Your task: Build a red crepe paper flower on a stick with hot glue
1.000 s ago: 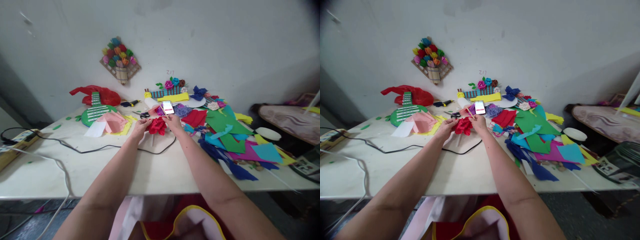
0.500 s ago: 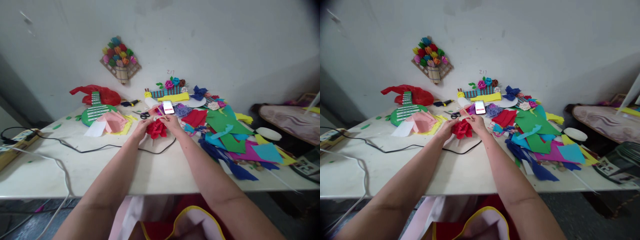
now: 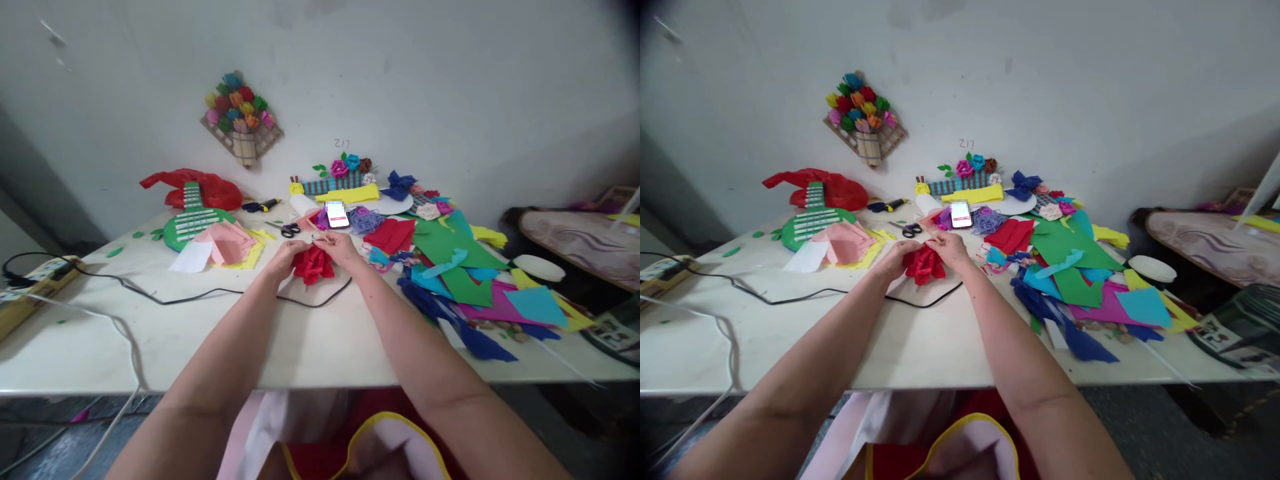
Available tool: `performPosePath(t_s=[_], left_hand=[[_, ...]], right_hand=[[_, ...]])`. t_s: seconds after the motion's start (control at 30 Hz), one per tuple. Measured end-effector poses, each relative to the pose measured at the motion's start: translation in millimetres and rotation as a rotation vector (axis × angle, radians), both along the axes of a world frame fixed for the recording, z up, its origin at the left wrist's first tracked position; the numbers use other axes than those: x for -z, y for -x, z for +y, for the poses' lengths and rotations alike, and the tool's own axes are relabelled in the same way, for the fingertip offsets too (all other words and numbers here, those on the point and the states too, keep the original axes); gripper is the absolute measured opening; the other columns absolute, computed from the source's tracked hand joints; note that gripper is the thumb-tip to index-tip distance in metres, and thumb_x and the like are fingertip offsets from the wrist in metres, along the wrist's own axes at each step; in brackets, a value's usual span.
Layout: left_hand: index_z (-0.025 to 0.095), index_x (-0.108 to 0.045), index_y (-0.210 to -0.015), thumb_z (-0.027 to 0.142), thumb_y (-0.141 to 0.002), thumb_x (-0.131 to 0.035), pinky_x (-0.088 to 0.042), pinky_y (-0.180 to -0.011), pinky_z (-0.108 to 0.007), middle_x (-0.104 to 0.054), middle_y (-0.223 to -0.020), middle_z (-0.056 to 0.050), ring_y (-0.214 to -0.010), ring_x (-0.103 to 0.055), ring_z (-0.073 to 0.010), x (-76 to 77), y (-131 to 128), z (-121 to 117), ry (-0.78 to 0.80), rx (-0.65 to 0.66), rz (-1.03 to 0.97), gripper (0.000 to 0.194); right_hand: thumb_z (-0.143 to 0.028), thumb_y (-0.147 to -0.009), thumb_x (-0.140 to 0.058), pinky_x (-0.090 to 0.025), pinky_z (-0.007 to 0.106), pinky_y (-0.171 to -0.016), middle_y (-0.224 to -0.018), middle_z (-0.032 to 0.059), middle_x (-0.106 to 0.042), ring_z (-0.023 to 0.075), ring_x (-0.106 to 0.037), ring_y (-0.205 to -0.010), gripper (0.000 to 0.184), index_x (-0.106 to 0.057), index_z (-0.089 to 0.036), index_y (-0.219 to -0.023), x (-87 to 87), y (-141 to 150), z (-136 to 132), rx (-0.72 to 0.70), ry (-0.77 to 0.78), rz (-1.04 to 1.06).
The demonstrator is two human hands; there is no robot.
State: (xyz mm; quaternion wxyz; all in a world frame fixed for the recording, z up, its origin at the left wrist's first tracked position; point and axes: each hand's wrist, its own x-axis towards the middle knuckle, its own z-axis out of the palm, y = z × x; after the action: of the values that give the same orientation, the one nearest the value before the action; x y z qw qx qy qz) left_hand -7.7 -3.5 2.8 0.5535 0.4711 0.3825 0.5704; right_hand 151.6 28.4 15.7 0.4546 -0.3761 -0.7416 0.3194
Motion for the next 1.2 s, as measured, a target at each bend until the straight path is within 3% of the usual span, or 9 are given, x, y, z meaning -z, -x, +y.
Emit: performPosePath(t_s=[0.23,0.37,0.6,0.7,0.83,1.2], left_hand=[[0.016,-0.054,-0.049,0.023,-0.049,-0.070,-0.028,-0.044,-0.023,-0.050,-0.047,0.001,-0.044,-0.044,-0.0086,-0.1,-0.3,1.1,0.013,-0.021,-0.015,0.018],[0.015,-0.055,-0.050,0.022,-0.049,-0.068,-0.031,-0.046,-0.023,-0.052,-0.049,0.000,-0.046,-0.047,-0.0094,0.5,0.1,3.1,0.027,-0.079,-0.052,0.014],[0.017,-0.052,-0.050,0.021,-0.050,-0.067,-0.034,-0.047,-0.024,-0.053,-0.049,0.000,-0.047,-0.048,-0.0112,-0.5,1.1,3.7,0.050,-0.128,-0.108,0.016],[0.017,-0.052,-0.051,0.021,-0.052,-0.067,-0.034,-0.047,-0.024,-0.054,-0.050,0.000,-0.047,-0.047,-0.0108,-0.3,1.6,4.3,0.043,-0.141,-0.105,0.015],[0.017,-0.054,-0.051,0.022,-0.051,-0.068,-0.030,-0.046,-0.024,-0.053,-0.049,0.000,-0.046,-0.045,-0.0101,0.0,2.2,4.4,0.024,-0.132,-0.091,0.015],[0.015,-0.060,-0.056,0.025,-0.053,-0.072,-0.033,-0.049,-0.024,-0.057,-0.053,0.000,-0.049,-0.049,-0.0104,0.1,2.7,1.8,-0.018,-0.098,-0.031,0.016]], right_hand=[[-0.042,-0.074,-0.060,-0.036,0.026,-0.061,-0.062,-0.0028,-0.054,0.0127,-0.047,-0.062,0.026,-0.059,-0.018,-0.067,-2.2,0.6,-4.9,-0.016,-0.026,-0.009],[-0.049,-0.078,-0.055,-0.032,0.026,-0.059,-0.058,-0.0033,-0.047,0.0123,-0.041,-0.059,0.033,-0.057,-0.019,-0.065,-3.7,-2.6,-4.1,0.046,-0.097,-0.034],[-0.050,-0.080,-0.056,-0.038,0.026,-0.066,-0.071,-0.0005,-0.059,0.0147,-0.050,-0.069,0.032,-0.065,-0.020,-0.080,-10.5,-10.8,-0.3,0.182,-0.132,-0.070],[-0.051,-0.081,-0.056,-0.037,0.026,-0.066,-0.069,-0.0001,-0.059,0.0152,-0.051,-0.069,0.032,-0.063,-0.020,-0.074,-10.9,-11.1,-0.1,0.175,-0.123,-0.107],[-0.059,-0.089,-0.042,-0.037,0.027,-0.068,-0.069,0.0011,-0.060,0.0162,-0.053,-0.071,0.046,-0.060,-0.021,-0.069,-12.4,-10.8,-1.9,0.107,-0.072,-0.148],[-0.035,-0.089,-0.045,-0.038,0.026,-0.066,-0.059,-0.0028,-0.054,0.0138,-0.051,-0.062,0.027,-0.058,-0.021,-0.070,-19.3,-10.4,-7.1,0.040,-0.057,-0.206]])
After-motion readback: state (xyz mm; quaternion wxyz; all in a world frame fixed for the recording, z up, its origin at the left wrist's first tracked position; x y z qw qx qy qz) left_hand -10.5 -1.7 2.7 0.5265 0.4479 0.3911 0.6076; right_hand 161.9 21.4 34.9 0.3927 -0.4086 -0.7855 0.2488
